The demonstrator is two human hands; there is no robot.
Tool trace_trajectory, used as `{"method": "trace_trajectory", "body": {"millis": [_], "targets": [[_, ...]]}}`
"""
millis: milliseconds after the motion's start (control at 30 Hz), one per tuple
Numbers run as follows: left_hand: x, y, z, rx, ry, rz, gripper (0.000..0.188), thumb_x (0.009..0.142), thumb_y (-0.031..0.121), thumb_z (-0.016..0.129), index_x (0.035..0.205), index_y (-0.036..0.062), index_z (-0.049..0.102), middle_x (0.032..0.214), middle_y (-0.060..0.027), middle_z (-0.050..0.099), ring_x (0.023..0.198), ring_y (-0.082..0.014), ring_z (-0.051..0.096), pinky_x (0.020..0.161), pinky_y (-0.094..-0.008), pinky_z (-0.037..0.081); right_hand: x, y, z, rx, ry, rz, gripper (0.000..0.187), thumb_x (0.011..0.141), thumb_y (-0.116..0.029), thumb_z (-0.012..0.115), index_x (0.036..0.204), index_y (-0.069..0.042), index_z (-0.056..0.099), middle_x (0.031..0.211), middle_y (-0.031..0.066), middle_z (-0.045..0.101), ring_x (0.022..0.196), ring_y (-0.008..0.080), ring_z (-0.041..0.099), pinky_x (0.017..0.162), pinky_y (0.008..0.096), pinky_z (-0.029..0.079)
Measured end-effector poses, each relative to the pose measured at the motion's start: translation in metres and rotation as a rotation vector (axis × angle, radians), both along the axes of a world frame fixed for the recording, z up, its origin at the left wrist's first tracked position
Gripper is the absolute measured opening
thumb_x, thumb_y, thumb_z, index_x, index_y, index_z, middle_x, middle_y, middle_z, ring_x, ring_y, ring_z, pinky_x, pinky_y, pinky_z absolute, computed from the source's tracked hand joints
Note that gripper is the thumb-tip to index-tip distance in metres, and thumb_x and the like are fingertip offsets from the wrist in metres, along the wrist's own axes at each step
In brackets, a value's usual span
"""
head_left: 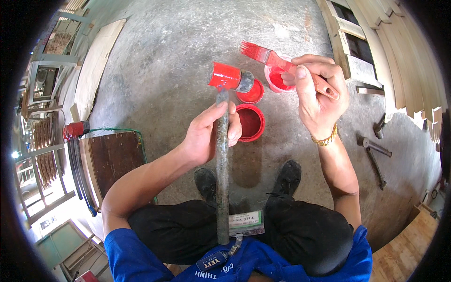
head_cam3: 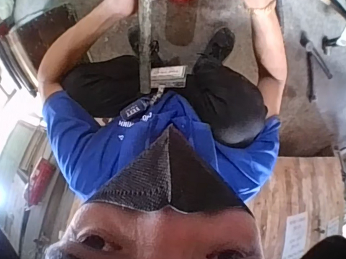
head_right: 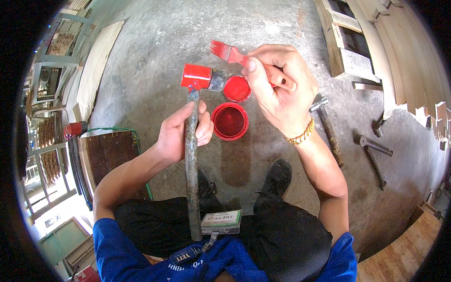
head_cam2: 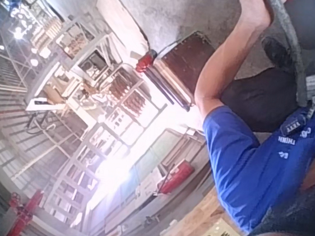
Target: The person repeatedly picks up metal hammer heads, applies red paint with a brush, and places the painted parts on a wooden crate. The person handles multiple hammer heads one at a time, dipping the brush into a red paint container and coating the metal surfaces before stacking them.
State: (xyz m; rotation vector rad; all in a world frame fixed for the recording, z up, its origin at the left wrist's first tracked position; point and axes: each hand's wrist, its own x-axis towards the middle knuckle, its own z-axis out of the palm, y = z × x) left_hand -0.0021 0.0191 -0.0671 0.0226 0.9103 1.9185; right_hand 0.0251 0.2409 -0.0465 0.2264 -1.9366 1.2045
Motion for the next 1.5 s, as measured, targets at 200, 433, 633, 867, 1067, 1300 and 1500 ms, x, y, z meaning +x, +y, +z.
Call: {"method": "trace_trajectory", "body": {"millis": [200, 433, 633, 867, 1067, 1300, 1500], "targets": [[-0.001, 0.003, 0.001, 0.001, 0.007, 0.000, 0.028, 0.098, 0.035, 0.031, 0.098, 0.0126, 0.049, 0.061, -0.0039, 0.045, 0.055, -0.0147, 0.040, 0.051, -0.0270, 0.031, -0.005, -0.004, -0.009, 0.067, 0.075, -0.018, 0.013, 0.076, -0.002, 0.069, 0.079, -0.003, 0.057, 0.079, 0.0102, 0.065, 0.068, 0.0181, 0.062, 0.061, 0.0264, 0.049], [-0.001, 0.002, 0.001, -0.004, 0.019, 0.010, 0.029, 0.098, 0.035, 0.031, 0.099, 0.0127, 0.049, 0.061, -0.0038, 0.045, 0.056, -0.0149, 0.040, 0.052, -0.0272, 0.031, 0.009, -0.017, -0.009, 0.071, 0.031, 0.053, 0.014, 0.074, -0.001, 0.070, 0.079, -0.003, 0.057, 0.080, 0.0104, 0.064, 0.069, 0.0192, 0.063, 0.060, 0.0272, 0.050], [-0.002, 0.002, 0.001, -0.009, 0.015, 0.020, 0.029, 0.098, 0.036, 0.031, 0.099, 0.0126, 0.049, 0.061, -0.0038, 0.045, 0.055, -0.0150, 0.040, 0.052, -0.0273, 0.031, 0.020, -0.021, -0.011, 0.069, 0.018, 0.081, 0.016, 0.072, 0.000, 0.071, 0.081, -0.004, 0.058, 0.080, 0.0109, 0.064, 0.068, 0.0196, 0.063, 0.059, 0.0274, 0.050], [-0.004, -0.001, 0.003, -0.008, -0.006, 0.032, 0.029, 0.098, 0.036, 0.031, 0.098, 0.0120, 0.047, 0.060, -0.0033, 0.043, 0.054, -0.0148, 0.039, 0.050, -0.0272, 0.031, 0.029, -0.027, -0.021, 0.053, -0.018, 0.132, 0.017, 0.072, 0.000, 0.071, 0.081, -0.003, 0.058, 0.080, 0.0105, 0.064, 0.067, 0.0199, 0.063, 0.058, 0.0276, 0.050], [-0.007, -0.004, 0.001, 0.016, -0.015, 0.021, 0.030, 0.098, 0.036, 0.030, 0.098, 0.0113, 0.046, 0.060, -0.0033, 0.043, 0.053, -0.0146, 0.038, 0.050, -0.0269, 0.032, 0.040, -0.015, -0.022, 0.015, -0.026, 0.212, 0.010, 0.083, 0.000, 0.060, 0.087, 0.000, 0.051, 0.085, 0.0176, 0.061, 0.065, 0.0168, 0.062, 0.056, 0.0266, 0.051], [-0.023, -0.016, -0.005, 0.094, 0.006, 0.008, 0.030, 0.098, 0.035, 0.030, 0.098, 0.0097, 0.046, 0.059, -0.0033, 0.043, 0.053, -0.0152, 0.038, 0.049, -0.0278, 0.032, 0.061, 0.023, -0.026, -0.430, -0.048, 0.214, 0.006, 0.088, -0.003, 0.054, 0.090, 0.001, 0.049, 0.084, 0.0177, 0.061, 0.064, 0.0152, 0.061, 0.056, 0.0258, 0.051], [-0.073, -0.026, 0.011, -0.038, 0.267, -0.075, 0.016, 0.094, 0.024, 0.044, 0.098, 0.0089, 0.047, 0.061, -0.0037, 0.046, 0.054, -0.0158, 0.047, 0.051, -0.0286, 0.037, 0.041, -0.004, -0.061, 0.024, -0.583, 0.452, 0.004, 0.081, -0.005, 0.064, 0.083, -0.003, 0.061, 0.081, 0.0088, 0.065, 0.069, 0.0185, 0.065, 0.060, 0.0297, 0.052]]}}
